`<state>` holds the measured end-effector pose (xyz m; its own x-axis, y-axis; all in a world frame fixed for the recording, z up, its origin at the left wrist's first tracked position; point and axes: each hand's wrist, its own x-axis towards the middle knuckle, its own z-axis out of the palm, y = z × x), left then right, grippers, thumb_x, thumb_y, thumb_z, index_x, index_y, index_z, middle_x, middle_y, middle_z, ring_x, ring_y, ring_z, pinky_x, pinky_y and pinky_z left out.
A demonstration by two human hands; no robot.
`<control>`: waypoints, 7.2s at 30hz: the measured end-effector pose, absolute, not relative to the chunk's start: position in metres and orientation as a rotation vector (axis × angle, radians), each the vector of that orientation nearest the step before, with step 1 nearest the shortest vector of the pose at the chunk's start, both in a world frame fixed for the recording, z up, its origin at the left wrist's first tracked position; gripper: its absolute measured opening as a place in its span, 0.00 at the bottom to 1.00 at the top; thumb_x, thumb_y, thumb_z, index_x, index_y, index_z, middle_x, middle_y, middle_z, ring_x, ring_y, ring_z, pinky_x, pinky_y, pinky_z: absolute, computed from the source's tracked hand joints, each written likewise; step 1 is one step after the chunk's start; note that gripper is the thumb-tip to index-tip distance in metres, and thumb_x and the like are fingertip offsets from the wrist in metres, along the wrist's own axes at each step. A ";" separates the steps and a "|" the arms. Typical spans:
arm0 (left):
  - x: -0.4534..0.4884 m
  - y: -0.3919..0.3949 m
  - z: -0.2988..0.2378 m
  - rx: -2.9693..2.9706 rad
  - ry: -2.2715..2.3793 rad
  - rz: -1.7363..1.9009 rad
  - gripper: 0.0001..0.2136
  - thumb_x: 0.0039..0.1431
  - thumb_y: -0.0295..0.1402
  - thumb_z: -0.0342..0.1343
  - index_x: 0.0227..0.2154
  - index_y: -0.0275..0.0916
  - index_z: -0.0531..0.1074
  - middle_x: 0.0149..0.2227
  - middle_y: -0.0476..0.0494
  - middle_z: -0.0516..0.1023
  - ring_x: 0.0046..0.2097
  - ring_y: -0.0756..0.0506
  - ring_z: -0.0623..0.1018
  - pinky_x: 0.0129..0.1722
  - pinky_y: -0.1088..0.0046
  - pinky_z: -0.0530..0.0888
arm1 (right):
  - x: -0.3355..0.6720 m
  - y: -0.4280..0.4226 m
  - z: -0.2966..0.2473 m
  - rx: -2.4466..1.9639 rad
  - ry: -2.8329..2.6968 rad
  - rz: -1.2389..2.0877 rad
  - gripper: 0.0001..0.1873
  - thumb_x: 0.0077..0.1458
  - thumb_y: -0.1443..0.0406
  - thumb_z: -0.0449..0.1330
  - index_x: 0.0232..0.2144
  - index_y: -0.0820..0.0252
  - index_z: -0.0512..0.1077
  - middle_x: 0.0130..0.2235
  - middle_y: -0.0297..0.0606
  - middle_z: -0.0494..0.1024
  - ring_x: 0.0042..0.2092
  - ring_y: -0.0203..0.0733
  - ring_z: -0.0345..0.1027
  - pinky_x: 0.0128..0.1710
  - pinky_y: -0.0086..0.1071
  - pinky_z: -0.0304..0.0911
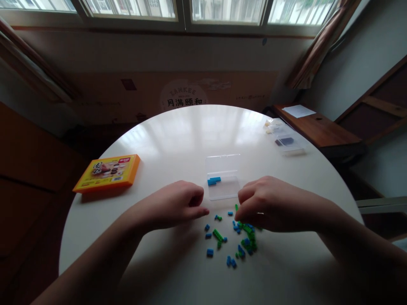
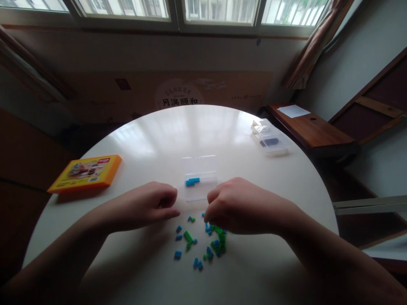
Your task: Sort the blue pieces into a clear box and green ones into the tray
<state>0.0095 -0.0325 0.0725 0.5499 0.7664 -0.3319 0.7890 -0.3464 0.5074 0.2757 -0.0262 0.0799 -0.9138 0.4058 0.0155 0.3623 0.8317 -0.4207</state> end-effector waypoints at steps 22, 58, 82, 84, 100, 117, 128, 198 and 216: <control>0.031 -0.070 0.081 2.481 1.089 -0.258 0.09 0.55 0.37 0.57 0.23 0.41 0.70 0.25 0.52 0.73 0.27 0.49 0.69 0.26 0.73 0.60 | 0.281 -0.024 0.088 -0.610 -2.960 0.955 0.09 0.55 0.68 0.60 0.36 0.52 0.79 0.30 0.30 0.75 0.29 0.30 0.64 0.31 0.26 0.54; 0.001 -0.026 0.065 2.203 1.499 -0.037 0.08 0.52 0.38 0.56 0.31 0.43 0.78 0.36 0.45 0.79 0.36 0.44 0.76 0.34 0.71 0.70 | 0.293 -0.010 0.087 -0.594 -2.842 0.903 0.09 0.54 0.71 0.62 0.36 0.57 0.80 0.30 0.32 0.76 0.30 0.30 0.66 0.31 0.25 0.59; 0.038 -0.042 0.062 1.430 1.150 0.769 0.09 0.51 0.36 0.65 0.31 0.35 0.75 0.22 0.50 0.76 0.22 0.51 0.74 0.19 0.79 0.71 | 0.259 -0.018 0.061 -0.642 -2.332 0.379 0.06 0.59 0.63 0.62 0.36 0.58 0.78 0.33 0.37 0.80 0.35 0.39 0.70 0.36 0.35 0.63; 0.038 -0.041 0.061 1.397 1.131 0.810 0.09 0.50 0.35 0.65 0.30 0.35 0.75 0.22 0.52 0.75 0.21 0.53 0.73 0.20 0.78 0.72 | 0.258 -0.017 0.061 -0.653 -2.315 0.341 0.06 0.58 0.64 0.62 0.36 0.58 0.78 0.33 0.37 0.80 0.35 0.39 0.69 0.37 0.36 0.63; 0.039 -0.043 0.062 1.290 1.189 0.888 0.08 0.49 0.33 0.66 0.29 0.35 0.76 0.23 0.52 0.74 0.20 0.55 0.68 0.18 0.80 0.68 | 0.258 -0.019 0.062 -0.838 -2.156 0.153 0.06 0.57 0.65 0.63 0.35 0.58 0.80 0.33 0.39 0.77 0.38 0.42 0.65 0.38 0.37 0.63; 0.028 -0.034 0.059 1.615 1.389 0.782 0.14 0.53 0.44 0.61 0.31 0.38 0.73 0.30 0.47 0.76 0.29 0.49 0.72 0.26 0.74 0.69 | 0.253 -0.018 0.056 -0.975 -2.347 0.299 0.06 0.57 0.65 0.63 0.35 0.55 0.80 0.34 0.36 0.80 0.36 0.40 0.67 0.36 0.35 0.61; 0.016 -0.026 0.048 2.029 1.624 0.401 0.26 0.54 0.53 0.55 0.48 0.39 0.73 0.48 0.38 0.76 0.49 0.36 0.74 0.47 0.59 0.73 | 0.248 0.002 0.041 -1.281 -2.537 0.267 0.06 0.56 0.63 0.63 0.33 0.51 0.81 0.33 0.34 0.81 0.37 0.41 0.68 0.38 0.36 0.61; 0.019 -0.027 0.047 2.137 1.569 0.370 0.26 0.53 0.50 0.58 0.52 0.42 0.72 0.51 0.37 0.74 0.53 0.35 0.70 0.54 0.54 0.68 | 0.236 -0.004 0.038 -1.244 -2.551 0.346 0.10 0.59 0.64 0.59 0.36 0.45 0.81 0.32 0.30 0.79 0.32 0.35 0.70 0.31 0.28 0.58; 0.009 -0.029 0.065 2.080 1.602 0.346 0.18 0.55 0.51 0.55 0.38 0.42 0.73 0.42 0.42 0.76 0.42 0.40 0.75 0.40 0.64 0.71 | 0.268 -0.014 0.068 -0.979 -2.502 0.800 0.10 0.57 0.67 0.61 0.40 0.51 0.80 0.32 0.31 0.80 0.31 0.32 0.71 0.31 0.25 0.62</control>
